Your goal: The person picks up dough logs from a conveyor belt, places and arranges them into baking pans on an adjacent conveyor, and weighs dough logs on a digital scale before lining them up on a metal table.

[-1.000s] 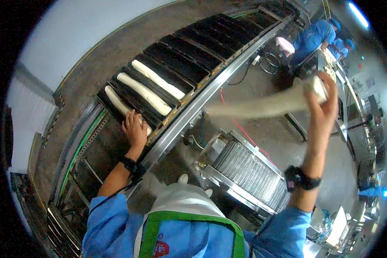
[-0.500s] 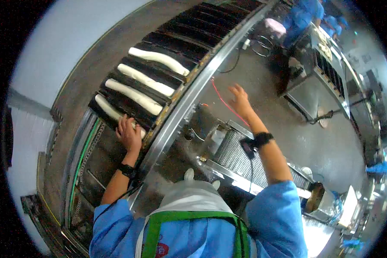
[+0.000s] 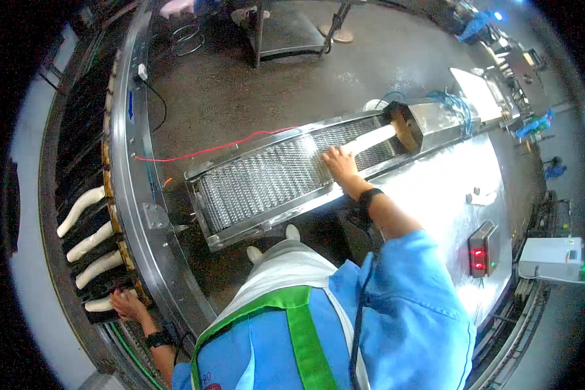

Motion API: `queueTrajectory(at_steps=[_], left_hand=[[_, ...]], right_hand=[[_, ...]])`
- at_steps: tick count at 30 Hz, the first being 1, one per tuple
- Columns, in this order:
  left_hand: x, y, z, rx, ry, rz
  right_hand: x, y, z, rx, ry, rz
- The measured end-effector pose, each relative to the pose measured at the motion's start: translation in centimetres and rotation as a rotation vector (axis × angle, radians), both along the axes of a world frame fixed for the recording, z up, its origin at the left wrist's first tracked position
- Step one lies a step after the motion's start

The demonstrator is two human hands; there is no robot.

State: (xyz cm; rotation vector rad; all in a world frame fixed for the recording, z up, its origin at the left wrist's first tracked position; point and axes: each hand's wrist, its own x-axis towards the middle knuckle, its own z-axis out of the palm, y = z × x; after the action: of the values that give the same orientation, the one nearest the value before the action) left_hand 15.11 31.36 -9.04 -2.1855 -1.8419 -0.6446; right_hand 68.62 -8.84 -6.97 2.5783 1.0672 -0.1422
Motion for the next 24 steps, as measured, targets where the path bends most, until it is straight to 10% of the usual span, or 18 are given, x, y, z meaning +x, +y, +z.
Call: queueTrajectory(at_steps=[4,5,7,14,24], left_hand=[[0.5,-1.0,0.0,0.021,-0.040,-0.043],[1.3,-3.1,2.1,0.023,0.005,-0.065],[3.1,-6.5,4.0,-0.016,-0.307,-0.066],[4.5,-12.1,3.5,-0.125,-0.059,0.011],[4.9,-17.1,4.1,-0.087,-0.066,0.066]], right_hand=[[4.2,1.5,-1.0,0.514,0.477,-0.077],[4.5,2.3,1.9,0.493,0.168,0.172],[6.2,2.5,7.0,0.592,0.252,0.013],[2.2,8.8,28.4,1.426,0.780,0.202],[-6.2,34.3,20.8,1.239,2.018,0.100]])
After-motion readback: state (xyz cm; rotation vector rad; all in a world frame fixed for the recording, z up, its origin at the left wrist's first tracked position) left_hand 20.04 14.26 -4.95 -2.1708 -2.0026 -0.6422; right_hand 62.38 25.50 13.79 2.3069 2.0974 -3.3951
